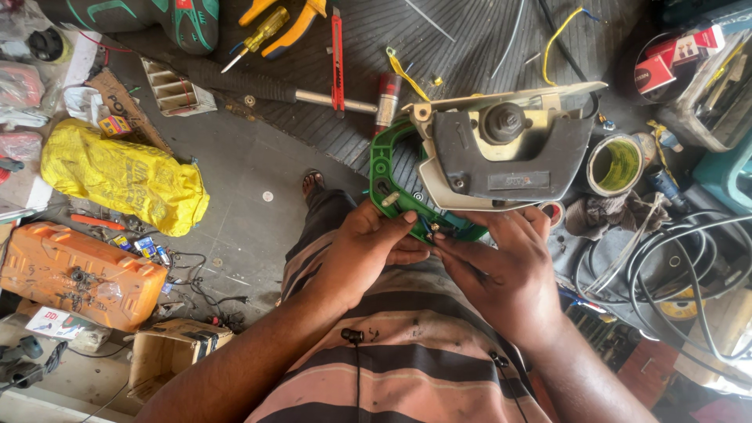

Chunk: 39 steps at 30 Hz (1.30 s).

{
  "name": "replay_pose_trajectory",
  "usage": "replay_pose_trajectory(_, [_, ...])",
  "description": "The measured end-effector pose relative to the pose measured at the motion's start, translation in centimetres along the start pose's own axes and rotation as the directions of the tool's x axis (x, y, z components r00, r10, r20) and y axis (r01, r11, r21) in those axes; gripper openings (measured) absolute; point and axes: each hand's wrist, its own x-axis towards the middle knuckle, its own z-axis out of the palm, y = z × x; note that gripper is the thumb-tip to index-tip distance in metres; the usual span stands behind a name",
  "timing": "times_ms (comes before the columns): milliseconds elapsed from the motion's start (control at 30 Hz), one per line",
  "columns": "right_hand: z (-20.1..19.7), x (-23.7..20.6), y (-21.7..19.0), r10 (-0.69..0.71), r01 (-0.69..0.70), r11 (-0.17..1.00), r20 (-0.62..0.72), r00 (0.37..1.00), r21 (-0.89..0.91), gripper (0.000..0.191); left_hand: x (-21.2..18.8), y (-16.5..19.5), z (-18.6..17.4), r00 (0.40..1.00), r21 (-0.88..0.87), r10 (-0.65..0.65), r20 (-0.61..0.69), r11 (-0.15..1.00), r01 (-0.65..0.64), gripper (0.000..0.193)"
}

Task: The person repairs a green circular saw at a cluttered workbench. They handle small screws and components by hand, use pliers to work on a part, drive screws with a screwdriver, and reposition the saw body while fitting its parts back together.

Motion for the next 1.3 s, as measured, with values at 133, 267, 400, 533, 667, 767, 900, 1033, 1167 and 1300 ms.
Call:
replay_pose_trajectory(133, [0.1, -0.1, 0.0, 0.021, -0.021, 0.999, 0.012, 1.000, -0.024, 0.018, 0.3, -0.7, 0.1, 0.999, -0.018, 0.031, -0.029, 0.999, -0.032, 0.020])
replay_pose_trajectory(267, [-0.2, -0.1, -0.1, 0.006, -0.004, 0.999, 0.034, 0.999, -0.037, 0.016, 0.4, -0.8, 0.2, 0.998, -0.017, 0.051, -0.044, 0.998, -0.052, 0.019])
replay_pose_trajectory(400, [0.0, 0.0, -0.2, 0.002, -0.001, 0.999, 0.030, 1.000, -0.042, 0.016, 0.1, -0.6, 0.6, 0.996, 0.040, 0.081, -0.041, 0.996, -0.080, 0.020])
replay_pose_trajectory(533, [0.2, -0.1, -0.3, 0.006, -0.005, 0.998, 0.018, 1.000, -0.059, 0.014, -0.2, -0.4, 1.1, 0.984, 0.067, 0.178, 0.013, 0.982, -0.178, 0.026])
replay_pose_trajectory(667, [0.3, -0.4, -0.3, -0.028, 0.027, 0.995, -0.005, 1.000, -0.092, 0.016, -0.2, -0.5, 1.4, 0.982, 0.078, 0.188, 0.016, 0.979, -0.188, 0.027])
replay_pose_trajectory(767, [0.4, -0.6, -0.4, -0.008, 0.008, 0.993, 0.000, 1.000, -0.118, 0.016, -0.2, -0.6, 1.3, 0.978, 0.117, 0.209, 0.016, 0.971, -0.210, 0.027])
replay_pose_trajectory(900, [0.4, -0.7, -0.9, 0.013, -0.014, 0.988, -0.006, 1.000, -0.153, 0.016, -0.4, -0.7, 1.0, 0.989, 0.076, 0.146, 0.024, 0.986, -0.148, 0.028])
replay_pose_trajectory(1033, [0.2, -0.3, -1.5, 0.016, -0.016, 0.981, -0.006, 1.000, -0.192, 0.013, -0.7, -0.8, 0.9, 0.957, 0.073, 0.231, 0.178, 0.966, -0.247, 0.042])
replay_pose_trajectory(1167, [-0.4, 0.0, -2.1, -0.007, 0.004, 0.972, -0.009, 1.000, -0.237, 0.010, -0.8, -0.8, 0.8, 0.953, 0.093, 0.215, 0.214, 0.967, -0.239, 0.045])
replay_pose_trajectory(1300, [-0.6, 0.1, -1.7, -0.003, 0.012, 0.971, 0.036, 0.999, -0.241, 0.011, -0.6, -0.7, 0.0, 0.963, 0.096, 0.152, 0.222, 0.980, -0.177, 0.055])
